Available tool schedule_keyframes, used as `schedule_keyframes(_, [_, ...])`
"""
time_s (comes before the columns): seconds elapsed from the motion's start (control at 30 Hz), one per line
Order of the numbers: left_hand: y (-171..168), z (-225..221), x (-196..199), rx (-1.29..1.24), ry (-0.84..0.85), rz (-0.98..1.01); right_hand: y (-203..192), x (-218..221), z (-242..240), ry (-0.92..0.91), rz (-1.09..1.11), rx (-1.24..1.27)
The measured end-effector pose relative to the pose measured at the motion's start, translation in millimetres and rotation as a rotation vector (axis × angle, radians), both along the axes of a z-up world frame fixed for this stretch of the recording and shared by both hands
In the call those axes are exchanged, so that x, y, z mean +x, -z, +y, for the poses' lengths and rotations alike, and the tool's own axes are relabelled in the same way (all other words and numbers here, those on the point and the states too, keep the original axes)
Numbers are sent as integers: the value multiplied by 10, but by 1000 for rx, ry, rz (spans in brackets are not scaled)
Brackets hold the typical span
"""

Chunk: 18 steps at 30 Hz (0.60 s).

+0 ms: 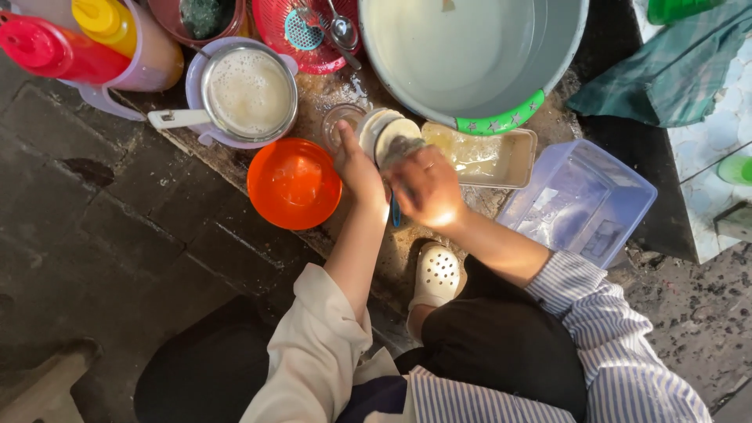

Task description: Washing and rinsing various kitchen utensils and blender components in a basin of soapy water.

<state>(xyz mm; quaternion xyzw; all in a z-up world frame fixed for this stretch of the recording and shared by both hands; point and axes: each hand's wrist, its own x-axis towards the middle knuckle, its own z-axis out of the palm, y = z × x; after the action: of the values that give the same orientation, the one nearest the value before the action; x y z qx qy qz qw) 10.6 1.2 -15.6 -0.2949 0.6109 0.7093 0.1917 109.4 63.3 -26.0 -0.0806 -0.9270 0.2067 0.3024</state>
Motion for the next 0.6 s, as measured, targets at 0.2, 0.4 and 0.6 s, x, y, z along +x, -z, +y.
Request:
schedule_keyframes(0.2, [53, 32, -47, 24, 26, 140, -76, -75, 239, -101, -50, -110])
schedule_keyframes(0.4, [247, -43, -32, 37, 79, 188, -423, -146, 134, -65, -40, -113])
schedule_keyframes(0.6, [340, -139, 35, 301, 132, 62, -368, -48, 550, 165, 8, -630])
